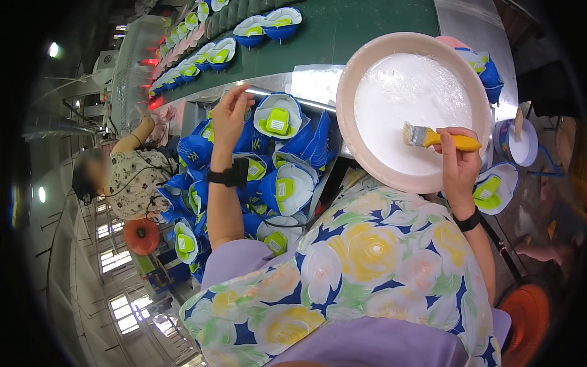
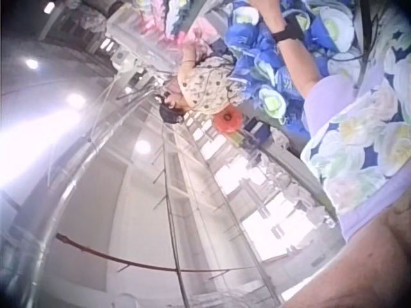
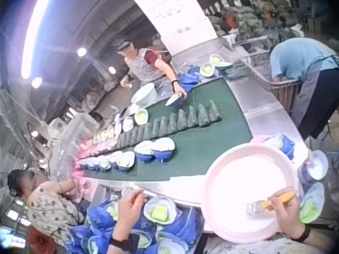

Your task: The recorder is applying a white liquid adhesive to the inner components of blue athletic shoes using a brush at a manufacturing assembly line.

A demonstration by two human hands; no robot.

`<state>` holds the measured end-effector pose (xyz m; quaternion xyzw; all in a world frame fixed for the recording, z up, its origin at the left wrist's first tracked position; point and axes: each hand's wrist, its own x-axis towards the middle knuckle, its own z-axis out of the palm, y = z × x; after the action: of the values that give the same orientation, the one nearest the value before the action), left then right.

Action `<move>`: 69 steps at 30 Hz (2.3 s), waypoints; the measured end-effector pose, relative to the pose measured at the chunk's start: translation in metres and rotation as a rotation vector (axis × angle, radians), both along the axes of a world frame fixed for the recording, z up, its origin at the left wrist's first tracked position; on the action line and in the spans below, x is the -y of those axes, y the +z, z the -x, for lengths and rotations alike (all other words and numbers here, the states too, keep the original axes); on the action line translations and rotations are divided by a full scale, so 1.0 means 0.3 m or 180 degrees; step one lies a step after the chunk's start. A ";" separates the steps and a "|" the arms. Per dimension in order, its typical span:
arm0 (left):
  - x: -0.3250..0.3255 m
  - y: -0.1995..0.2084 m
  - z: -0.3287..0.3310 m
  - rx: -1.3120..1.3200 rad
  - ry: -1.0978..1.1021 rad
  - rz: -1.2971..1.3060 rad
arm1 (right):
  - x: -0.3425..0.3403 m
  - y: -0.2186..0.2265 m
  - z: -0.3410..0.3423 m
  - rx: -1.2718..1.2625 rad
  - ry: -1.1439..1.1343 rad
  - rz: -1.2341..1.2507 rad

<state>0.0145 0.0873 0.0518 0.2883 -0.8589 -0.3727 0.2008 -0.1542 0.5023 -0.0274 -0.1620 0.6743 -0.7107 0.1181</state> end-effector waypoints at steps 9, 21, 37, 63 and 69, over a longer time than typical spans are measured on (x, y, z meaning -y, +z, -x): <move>-0.209 -0.016 -0.026 0.0627 -0.0812 -0.0186 | -0.017 0.015 0.003 -0.0121 -0.0165 -0.0161; -0.552 0.297 0.666 0.0484 -0.2855 0.0164 | -0.020 0.080 -0.015 -0.0417 -0.0211 -0.0397; -1.108 -0.100 1.252 0.2150 -0.3610 0.2385 | -0.052 0.052 0.019 -0.0675 -0.0206 0.0311; -0.074 0.461 0.084 0.1838 -0.0047 0.3107 | -0.022 0.056 -0.002 0.0005 0.0006 0.0071; 0.262 -0.105 -0.410 0.2444 0.0430 0.1399 | -0.001 0.046 -0.021 0.0098 0.0083 0.0035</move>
<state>0.1375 0.0087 0.0203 0.4118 -0.9092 -0.0333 -0.0522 -0.1479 0.5027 -0.0137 -0.1604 0.6664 -0.7152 0.1369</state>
